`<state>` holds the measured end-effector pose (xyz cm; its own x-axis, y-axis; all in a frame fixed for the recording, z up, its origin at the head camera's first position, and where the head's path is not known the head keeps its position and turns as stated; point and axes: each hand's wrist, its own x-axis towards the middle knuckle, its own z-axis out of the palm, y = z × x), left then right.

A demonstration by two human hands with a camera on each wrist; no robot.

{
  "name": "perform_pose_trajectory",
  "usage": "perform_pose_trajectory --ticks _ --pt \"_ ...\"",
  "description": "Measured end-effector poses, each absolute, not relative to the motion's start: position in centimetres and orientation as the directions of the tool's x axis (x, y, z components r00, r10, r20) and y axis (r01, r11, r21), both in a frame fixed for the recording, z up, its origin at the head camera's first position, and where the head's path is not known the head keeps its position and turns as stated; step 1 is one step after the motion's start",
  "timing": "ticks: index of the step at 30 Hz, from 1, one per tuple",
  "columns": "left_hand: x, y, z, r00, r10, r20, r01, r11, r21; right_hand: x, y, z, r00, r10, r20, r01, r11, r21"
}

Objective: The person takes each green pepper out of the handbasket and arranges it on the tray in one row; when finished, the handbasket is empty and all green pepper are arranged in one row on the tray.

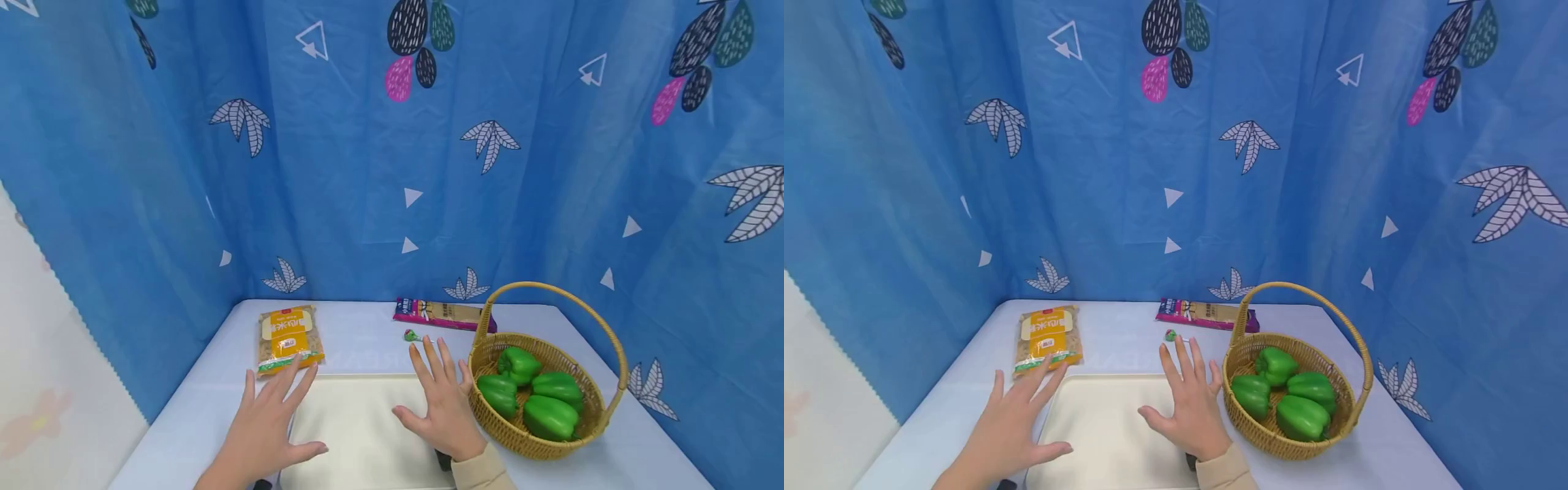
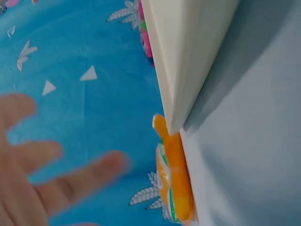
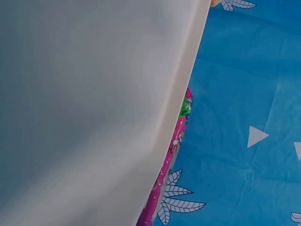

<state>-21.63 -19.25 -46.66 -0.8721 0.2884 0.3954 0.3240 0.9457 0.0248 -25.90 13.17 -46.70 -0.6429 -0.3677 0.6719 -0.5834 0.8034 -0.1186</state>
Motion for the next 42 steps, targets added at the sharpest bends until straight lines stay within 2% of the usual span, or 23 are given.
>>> perform_pose_trajectory --ticks 2,4,6,10,14,17,19,22,24,28,31,34,39,42 --pt "-20.2 -19.3 -46.8 -0.946 0.211 0.245 0.238 0.967 0.087 -25.8 13.0 -46.7 -0.649 -0.368 0.666 -0.582 0.804 -0.123" --pt "-19.1 -19.2 -47.1 -0.987 0.135 0.091 0.147 0.979 0.139 -25.8 12.9 -46.7 -0.652 -0.368 0.663 -0.582 0.804 -0.126" --pt "-18.2 -19.3 -47.3 -0.994 0.104 -0.023 0.098 0.979 0.179 -25.9 12.9 -46.5 -0.653 -0.367 0.662 -0.583 0.802 -0.131" --pt "-17.6 -20.0 -48.2 -0.980 0.164 -0.118 0.128 0.957 0.262 -26.1 13.2 -45.8 -0.657 -0.340 0.673 -0.586 0.792 -0.171" --pt "-18.0 -20.8 -49.3 -0.958 0.243 -0.154 0.181 0.926 0.332 -26.8 15.3 -43.9 -0.643 -0.272 0.716 -0.589 0.773 -0.236" --pt "-18.4 -21.3 -50.0 -0.951 0.262 -0.166 0.184 0.908 0.376 -27.6 18.3 -41.4 -0.629 -0.207 0.749 -0.603 0.739 -0.302" --pt "-18.7 -21.6 -50.3 -0.951 0.259 -0.171 0.173 0.900 0.400 -28.1 20.5 -39.7 -0.642 -0.155 0.751 -0.597 0.716 -0.362" --pt "-18.9 -21.9 -50.4 -0.955 0.249 -0.162 0.166 0.899 0.405 -29.1 23.9 -38.1 -0.721 -0.071 0.689 -0.539 0.683 -0.493" --pt "-18.9 -22.1 -50.3 -0.957 0.243 -0.160 0.159 0.898 0.410 -29.8 26.0 -38.4 -0.784 -0.018 0.620 -0.474 0.663 -0.580" --pt "-18.7 -22.6 -50.1 -0.956 0.232 -0.176 0.139 0.894 0.426 -30.7 28.7 -41.7 -0.878 0.073 0.474 -0.337 0.607 -0.719" --pt "-18.6 -22.9 -50.0 -0.957 0.229 -0.180 0.134 0.895 0.426 -30.7 29.4 -43.7 -0.918 0.095 0.384 -0.274 0.549 -0.790" --pt "-18.8 -22.8 -50.0 -0.962 0.219 -0.161 0.135 0.900 0.414 -30.4 29.5 -43.9 -0.950 0.049 0.309 -0.230 0.559 -0.797" --pt "-18.9 -22.5 -50.2 -0.964 0.214 -0.159 0.130 0.899 0.418 -30.8 29.4 -44.1 -0.977 -0.133 0.167 -0.211 0.719 -0.663" --pt "-18.8 -22.3 -50.3 -0.963 0.217 -0.163 0.129 0.894 0.429 -30.9 29.3 -44.5 -0.980 -0.190 0.059 -0.185 0.770 -0.611"
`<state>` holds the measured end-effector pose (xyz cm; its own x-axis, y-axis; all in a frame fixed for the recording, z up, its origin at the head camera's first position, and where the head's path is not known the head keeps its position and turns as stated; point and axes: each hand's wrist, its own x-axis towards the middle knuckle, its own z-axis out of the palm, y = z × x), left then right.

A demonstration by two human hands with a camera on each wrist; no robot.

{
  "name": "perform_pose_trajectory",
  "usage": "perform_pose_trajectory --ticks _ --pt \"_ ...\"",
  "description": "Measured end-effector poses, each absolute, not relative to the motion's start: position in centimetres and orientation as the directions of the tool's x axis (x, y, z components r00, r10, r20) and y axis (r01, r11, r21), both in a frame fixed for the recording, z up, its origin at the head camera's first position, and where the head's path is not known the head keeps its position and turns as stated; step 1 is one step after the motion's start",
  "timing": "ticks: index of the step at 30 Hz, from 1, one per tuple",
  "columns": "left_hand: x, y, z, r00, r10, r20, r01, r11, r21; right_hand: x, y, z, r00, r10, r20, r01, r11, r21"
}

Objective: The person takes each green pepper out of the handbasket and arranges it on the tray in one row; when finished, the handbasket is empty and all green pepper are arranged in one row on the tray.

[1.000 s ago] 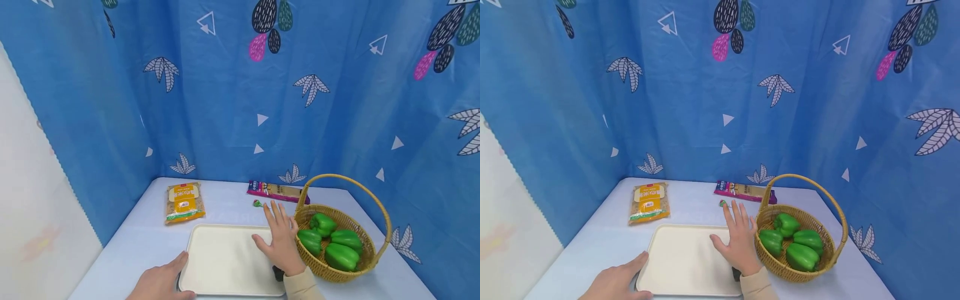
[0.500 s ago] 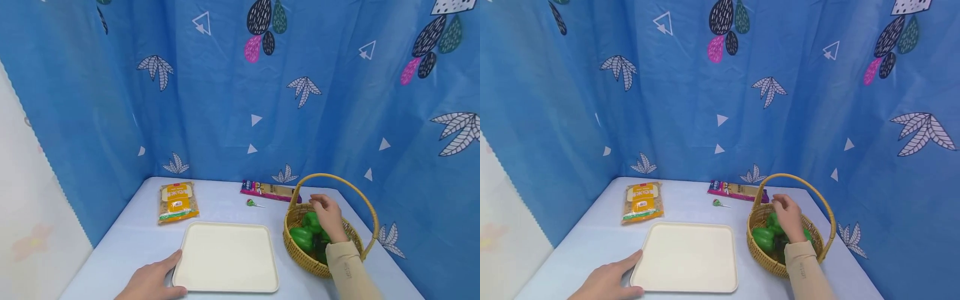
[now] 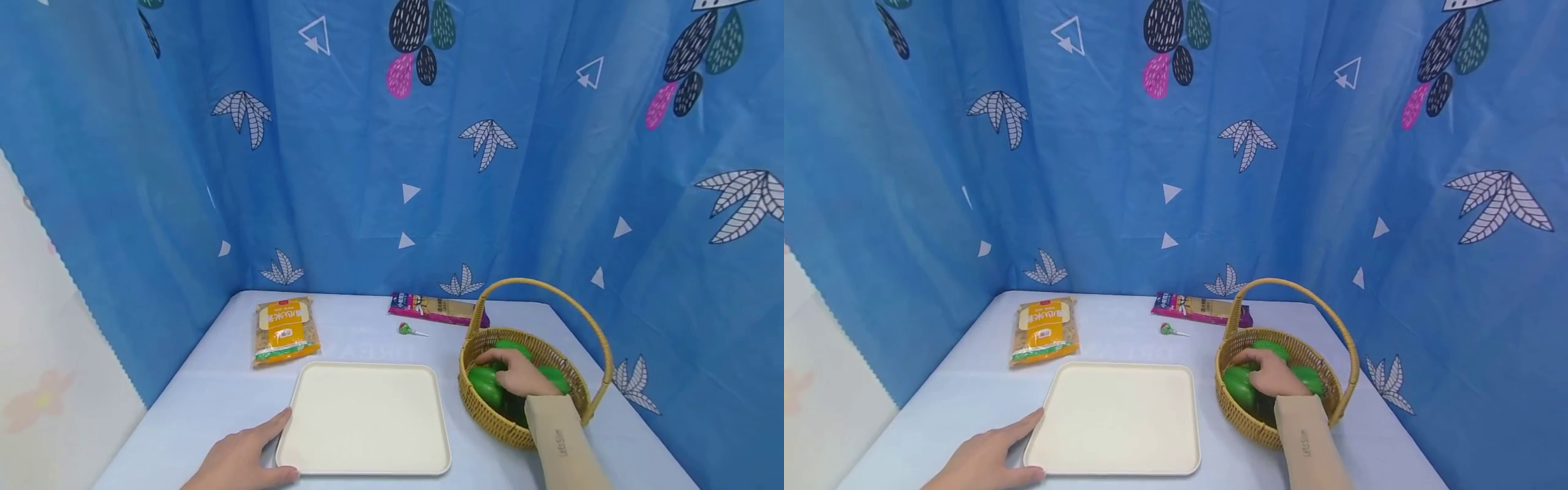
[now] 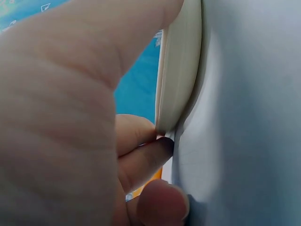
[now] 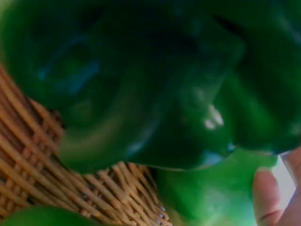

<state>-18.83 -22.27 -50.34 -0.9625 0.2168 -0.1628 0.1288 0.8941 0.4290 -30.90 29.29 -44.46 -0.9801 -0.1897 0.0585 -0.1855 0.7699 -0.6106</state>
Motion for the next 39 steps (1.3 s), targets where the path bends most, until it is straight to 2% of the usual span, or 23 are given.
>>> perform_pose_trajectory --ticks 3,6,18,26,34,39 --pt "-18.87 -22.22 -50.27 -0.959 0.219 -0.181 0.120 0.889 0.442 -30.88 28.99 -44.52 -0.981 -0.191 -0.016 -0.143 0.788 -0.599" --pt "-18.83 -22.14 -50.14 -0.954 0.215 -0.207 0.100 0.883 0.458 -30.80 28.93 -44.56 -0.981 -0.194 -0.030 -0.136 0.783 -0.606" --pt "-18.75 -22.17 -49.79 -0.957 0.196 -0.216 0.076 0.881 0.466 -31.17 29.45 -44.56 -0.978 -0.163 0.129 -0.208 0.736 -0.645" --pt "-18.67 -21.94 -50.14 -0.954 0.190 -0.232 0.060 0.878 0.475 -30.80 29.54 -45.04 -0.974 -0.174 0.146 -0.227 0.713 -0.663" --pt "-18.58 -21.96 -50.08 -0.956 0.193 -0.220 0.069 0.878 0.474 -30.81 29.41 -45.10 -0.983 -0.130 0.130 -0.184 0.698 -0.692" --pt "-18.57 -22.00 -50.09 -0.957 0.191 -0.220 0.067 0.879 0.472 -30.93 29.47 -44.98 -0.980 -0.110 0.167 -0.193 0.734 -0.650"
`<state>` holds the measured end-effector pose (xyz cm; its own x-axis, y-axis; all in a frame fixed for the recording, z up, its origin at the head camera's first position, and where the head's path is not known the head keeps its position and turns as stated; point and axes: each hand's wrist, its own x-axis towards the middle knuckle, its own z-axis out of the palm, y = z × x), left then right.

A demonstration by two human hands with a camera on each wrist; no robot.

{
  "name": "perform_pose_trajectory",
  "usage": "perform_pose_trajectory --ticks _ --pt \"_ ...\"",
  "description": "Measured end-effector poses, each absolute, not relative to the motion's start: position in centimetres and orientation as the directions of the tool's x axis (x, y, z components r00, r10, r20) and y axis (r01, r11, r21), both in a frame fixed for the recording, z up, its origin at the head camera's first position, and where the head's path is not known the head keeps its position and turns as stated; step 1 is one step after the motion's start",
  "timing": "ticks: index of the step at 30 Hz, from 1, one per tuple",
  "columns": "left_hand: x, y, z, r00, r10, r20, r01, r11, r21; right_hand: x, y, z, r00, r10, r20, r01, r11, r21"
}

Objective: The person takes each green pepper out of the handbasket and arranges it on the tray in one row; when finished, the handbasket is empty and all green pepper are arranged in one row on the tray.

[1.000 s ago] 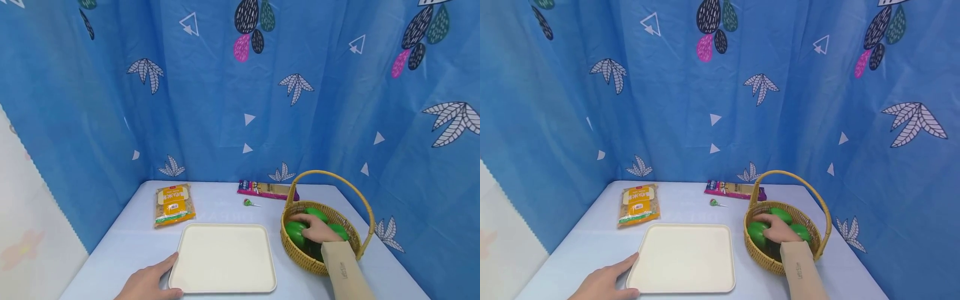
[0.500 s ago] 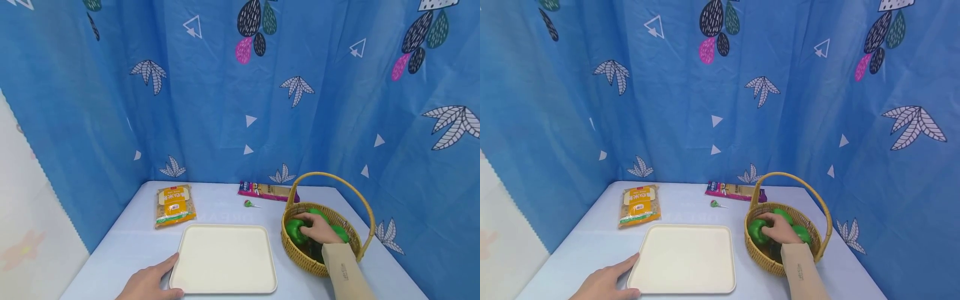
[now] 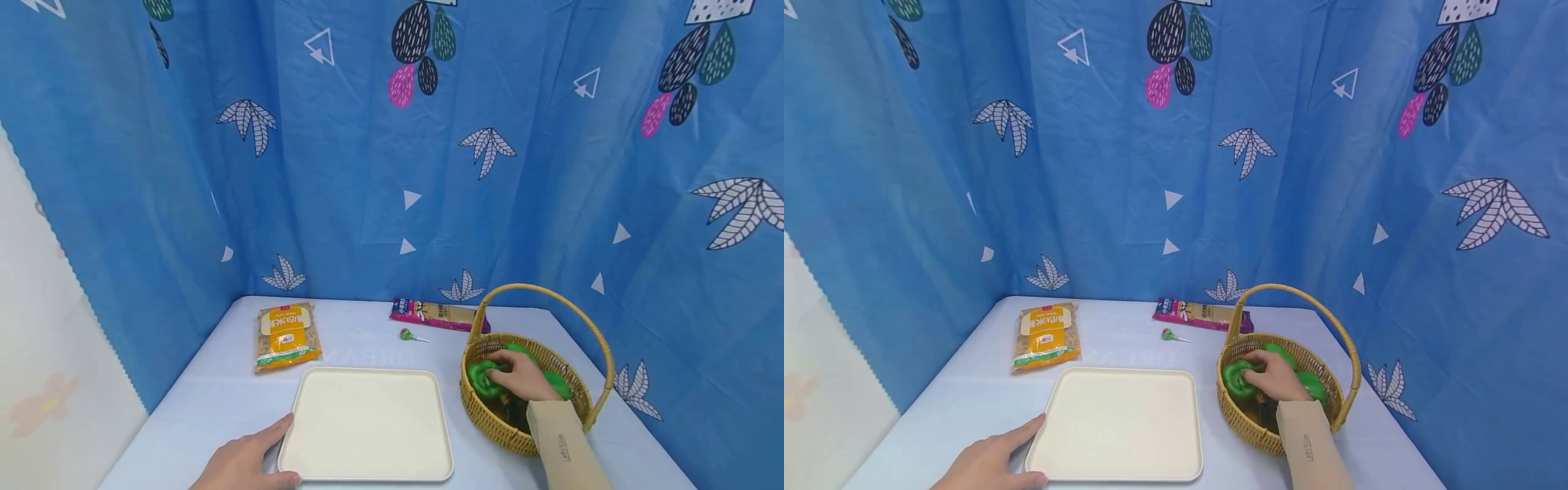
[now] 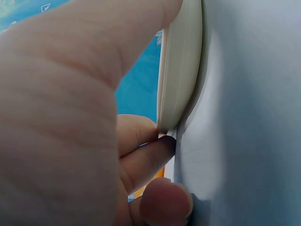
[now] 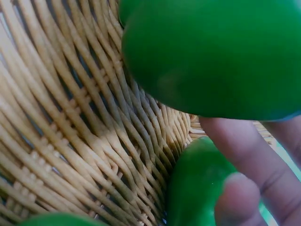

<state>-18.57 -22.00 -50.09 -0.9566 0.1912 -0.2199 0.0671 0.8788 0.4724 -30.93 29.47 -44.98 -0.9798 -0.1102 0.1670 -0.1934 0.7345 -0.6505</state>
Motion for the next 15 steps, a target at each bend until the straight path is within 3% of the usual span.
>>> perform_pose_trajectory --ticks 9,15 --pt "-18.58 -21.93 -50.26 -0.961 0.179 -0.212 0.066 0.890 0.451 -30.87 29.78 -44.83 -0.980 -0.048 0.192 -0.158 0.770 -0.619" --pt "-18.55 -22.04 -50.22 -0.961 0.197 -0.195 0.089 0.887 0.454 -30.85 29.83 -44.97 -0.971 -0.093 0.218 -0.215 0.731 -0.648"
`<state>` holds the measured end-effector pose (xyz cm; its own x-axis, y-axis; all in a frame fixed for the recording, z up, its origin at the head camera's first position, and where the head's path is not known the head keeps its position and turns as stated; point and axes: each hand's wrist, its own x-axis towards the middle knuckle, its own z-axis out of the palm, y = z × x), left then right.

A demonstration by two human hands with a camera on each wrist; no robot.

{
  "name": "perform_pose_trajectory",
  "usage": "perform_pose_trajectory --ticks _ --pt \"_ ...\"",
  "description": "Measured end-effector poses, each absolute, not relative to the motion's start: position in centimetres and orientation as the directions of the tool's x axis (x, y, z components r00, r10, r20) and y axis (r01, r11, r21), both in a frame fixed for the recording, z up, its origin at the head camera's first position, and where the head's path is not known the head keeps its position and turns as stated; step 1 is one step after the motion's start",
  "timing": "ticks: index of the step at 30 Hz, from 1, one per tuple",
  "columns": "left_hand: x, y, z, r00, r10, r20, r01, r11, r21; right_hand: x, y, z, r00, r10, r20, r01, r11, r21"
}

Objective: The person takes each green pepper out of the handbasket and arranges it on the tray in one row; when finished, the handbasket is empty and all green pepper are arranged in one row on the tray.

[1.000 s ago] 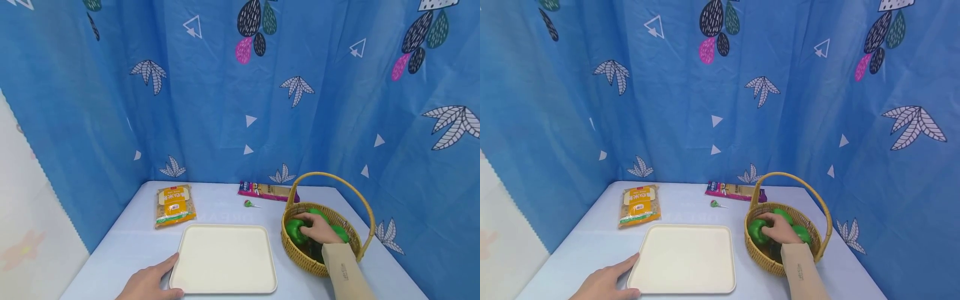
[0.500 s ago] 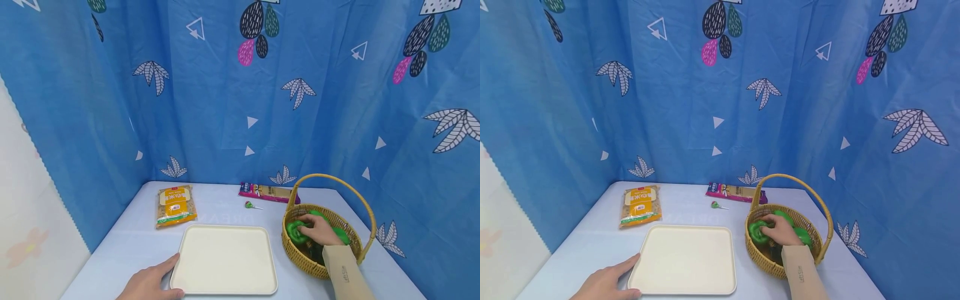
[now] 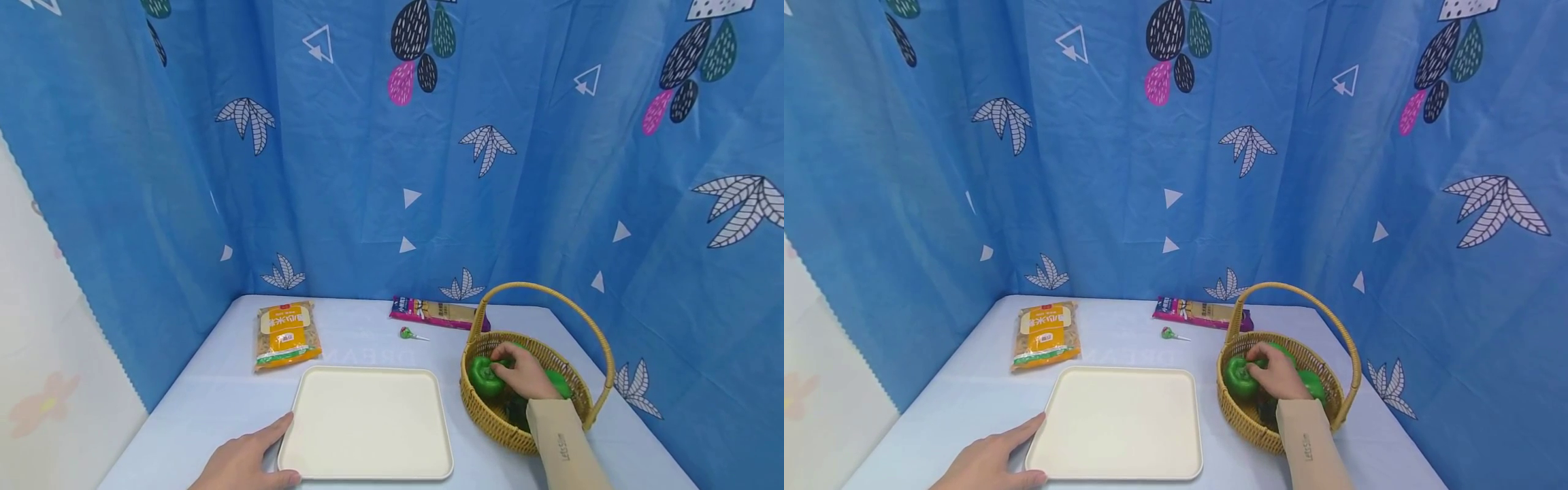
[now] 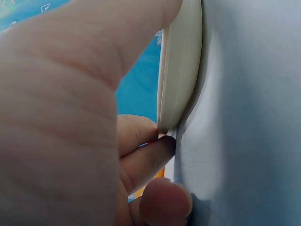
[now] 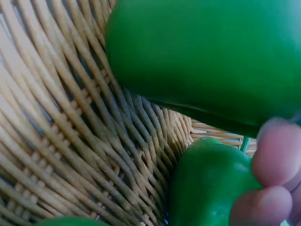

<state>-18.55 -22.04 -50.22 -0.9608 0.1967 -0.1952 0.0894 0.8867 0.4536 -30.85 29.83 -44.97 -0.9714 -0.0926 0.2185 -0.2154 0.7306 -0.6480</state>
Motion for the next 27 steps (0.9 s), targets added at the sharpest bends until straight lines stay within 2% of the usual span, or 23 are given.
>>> perform_pose_trajectory --ticks 5,12,27 --pt "-18.56 -22.06 -50.24 -0.959 0.196 -0.203 0.084 0.885 0.458 -30.72 29.72 -44.85 -0.963 -0.128 0.236 -0.253 0.734 -0.630" --pt "-18.51 -22.00 -50.19 -0.956 0.192 -0.223 0.066 0.877 0.475 -30.70 29.45 -45.03 -0.985 -0.107 0.136 -0.170 0.757 -0.632" --pt "-18.60 -22.08 -50.17 -0.958 0.192 -0.213 0.077 0.888 0.454 -31.17 29.57 -45.42 -0.976 -0.149 0.159 -0.215 0.764 -0.608"
